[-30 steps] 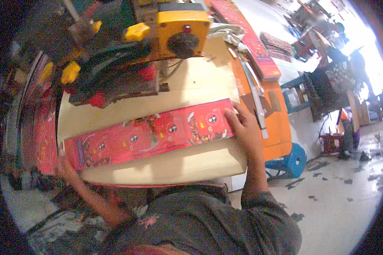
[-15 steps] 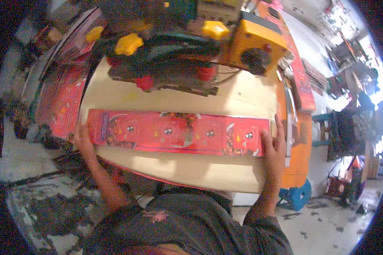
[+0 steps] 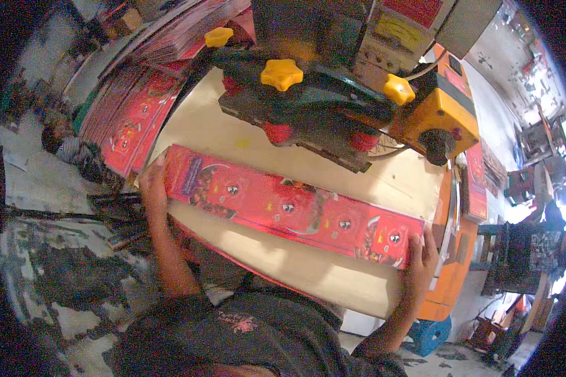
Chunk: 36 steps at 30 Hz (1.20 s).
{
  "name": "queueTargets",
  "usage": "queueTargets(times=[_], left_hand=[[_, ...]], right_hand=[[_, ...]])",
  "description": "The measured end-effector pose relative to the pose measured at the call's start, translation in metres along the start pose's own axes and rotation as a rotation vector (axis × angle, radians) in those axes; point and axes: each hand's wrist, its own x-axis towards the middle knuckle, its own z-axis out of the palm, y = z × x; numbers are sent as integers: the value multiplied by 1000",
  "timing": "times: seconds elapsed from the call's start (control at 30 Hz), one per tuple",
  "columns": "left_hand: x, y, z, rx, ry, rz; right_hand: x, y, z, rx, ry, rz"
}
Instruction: The person handles printed plastic sheets by hand, aligning them within a heat-sealing machine to process the packaging. They feed multiple sheets into the machine and stack the finished items to the side.
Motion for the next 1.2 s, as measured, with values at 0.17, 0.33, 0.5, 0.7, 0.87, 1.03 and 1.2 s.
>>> queueTargets(times=[0.17, 0.33, 0.5, 0.7, 0.87, 1.03, 1.2], left_hand=[[-3, 2, 3, -48, 14, 50], [-3, 10, 4, -42, 8, 31], [-4, 10, 4, 9, 22, 54], [-1, 5, 3, -28, 6, 34], [-2, 8, 4, 24, 13, 37], [-2, 11, 5, 69, 31, 69], [0, 5, 4, 38, 26, 71]], right_hand=[[0, -5, 3, -13, 0, -29], [-5, -7, 2, 13, -1, 17], [-5, -8, 2, -38, 11, -8], [-1, -2, -3, -14, -25, -8], [-8, -20, 12, -4, 17, 32], [-1, -7, 6, 8, 0, 26], [-2, -6, 3, 14, -19, -8]])
